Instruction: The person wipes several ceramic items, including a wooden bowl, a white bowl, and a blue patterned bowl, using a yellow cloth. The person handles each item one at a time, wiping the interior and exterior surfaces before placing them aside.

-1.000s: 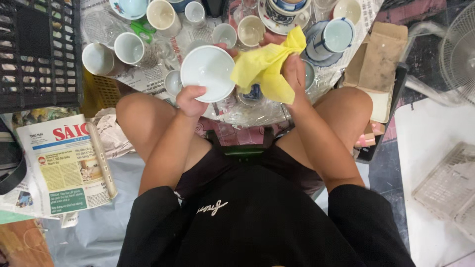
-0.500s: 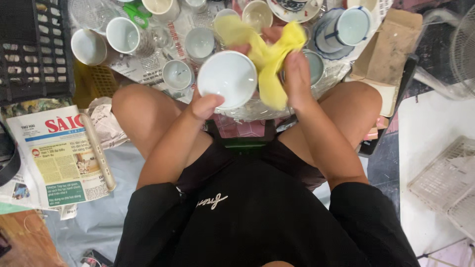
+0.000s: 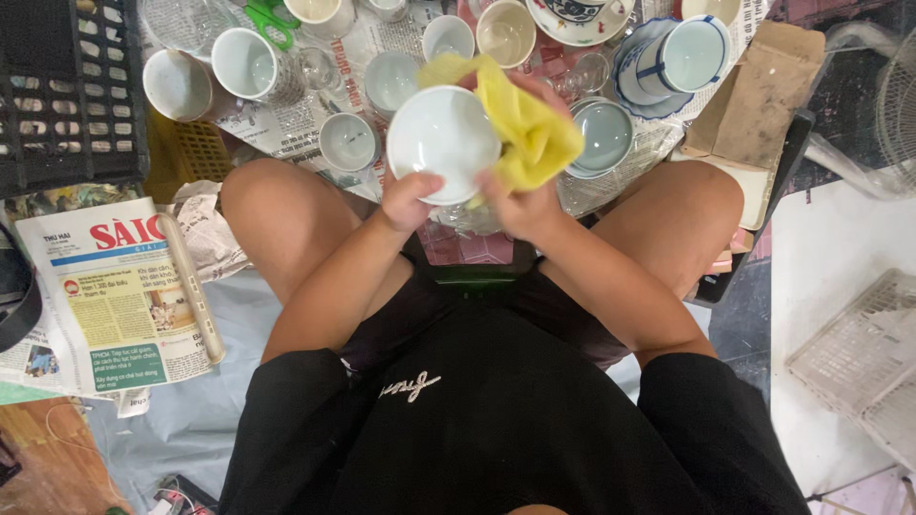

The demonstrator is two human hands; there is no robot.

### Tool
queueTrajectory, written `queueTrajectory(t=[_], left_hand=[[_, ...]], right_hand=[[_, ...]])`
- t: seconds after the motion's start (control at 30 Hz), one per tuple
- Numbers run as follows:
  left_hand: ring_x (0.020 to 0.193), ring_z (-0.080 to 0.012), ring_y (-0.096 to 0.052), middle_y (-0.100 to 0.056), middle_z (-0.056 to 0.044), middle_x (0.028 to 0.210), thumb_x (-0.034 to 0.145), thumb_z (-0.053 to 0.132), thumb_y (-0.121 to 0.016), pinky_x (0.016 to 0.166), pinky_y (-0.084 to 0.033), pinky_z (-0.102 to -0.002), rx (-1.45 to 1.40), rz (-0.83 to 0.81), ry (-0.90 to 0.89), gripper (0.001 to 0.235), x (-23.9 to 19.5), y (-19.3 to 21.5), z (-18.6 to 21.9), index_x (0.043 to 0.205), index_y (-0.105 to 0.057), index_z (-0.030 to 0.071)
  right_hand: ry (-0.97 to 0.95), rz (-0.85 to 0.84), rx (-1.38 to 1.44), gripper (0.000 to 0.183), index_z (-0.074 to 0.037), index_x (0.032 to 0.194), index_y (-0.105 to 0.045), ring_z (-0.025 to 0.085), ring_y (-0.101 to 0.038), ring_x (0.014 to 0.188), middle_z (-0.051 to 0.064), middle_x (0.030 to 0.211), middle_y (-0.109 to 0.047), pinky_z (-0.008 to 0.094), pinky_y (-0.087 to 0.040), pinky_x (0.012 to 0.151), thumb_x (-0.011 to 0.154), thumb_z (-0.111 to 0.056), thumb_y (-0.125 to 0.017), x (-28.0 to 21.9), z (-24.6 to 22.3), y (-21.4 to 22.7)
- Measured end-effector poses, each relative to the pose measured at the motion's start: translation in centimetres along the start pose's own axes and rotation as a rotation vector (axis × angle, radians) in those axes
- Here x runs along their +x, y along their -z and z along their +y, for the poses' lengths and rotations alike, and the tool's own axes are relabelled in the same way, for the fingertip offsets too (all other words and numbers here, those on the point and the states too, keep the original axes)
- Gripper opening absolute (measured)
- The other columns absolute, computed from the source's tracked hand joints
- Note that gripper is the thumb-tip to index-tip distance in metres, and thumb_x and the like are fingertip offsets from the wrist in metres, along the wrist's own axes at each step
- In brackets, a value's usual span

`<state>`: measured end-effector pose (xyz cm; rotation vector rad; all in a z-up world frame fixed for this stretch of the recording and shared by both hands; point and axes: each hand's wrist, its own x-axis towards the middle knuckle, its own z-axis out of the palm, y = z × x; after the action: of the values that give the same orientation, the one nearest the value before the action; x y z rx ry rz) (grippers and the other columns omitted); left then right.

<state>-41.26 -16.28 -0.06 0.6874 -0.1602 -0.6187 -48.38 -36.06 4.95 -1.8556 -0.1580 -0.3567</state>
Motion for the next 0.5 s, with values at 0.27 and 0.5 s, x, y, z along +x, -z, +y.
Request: queueTrajectory(t=[0.27, 0.5], left_hand=[[0.124, -0.0381, -0.067, -0.063, -0.023, 0.134, 0.083, 0.014, -0.055, 0.115, -0.052, -0.048, -0.112, 0.02, -0.15, 0.064, 1.2, -2.0, 5.2, 0.142, -0.045, -0.009], [0.126, -0.0332, -0.063, -0.06, -0.018, 0.139, 0.095, 0.016, -0.056, 0.111, -0.052, -0.045, 0.031, 0.04, -0.032, 0.058, 1.2, -4.5, 3.5, 0.147, -0.041, -0.005]], right_hand=[[-0.467, 0.42, 0.75, 0.049, -0.001, 0.148, -0.044, 0.025, -0.059, 0.104, 0.015, 0.128, -0.061, 0.04, -0.048, 0.083, 0.112, -0.034, -0.05, 1.9, 2.7, 4.3], [-0.431, 0.47, 0.551, 0.051, 0.004, 0.142, -0.056, 0.022, -0.064, 0.119, 0.015, 0.136, -0.064, 0.035, -0.051, 0.102, 0.116, -0.037, -0.043, 2.4, 1.4, 3.5]])
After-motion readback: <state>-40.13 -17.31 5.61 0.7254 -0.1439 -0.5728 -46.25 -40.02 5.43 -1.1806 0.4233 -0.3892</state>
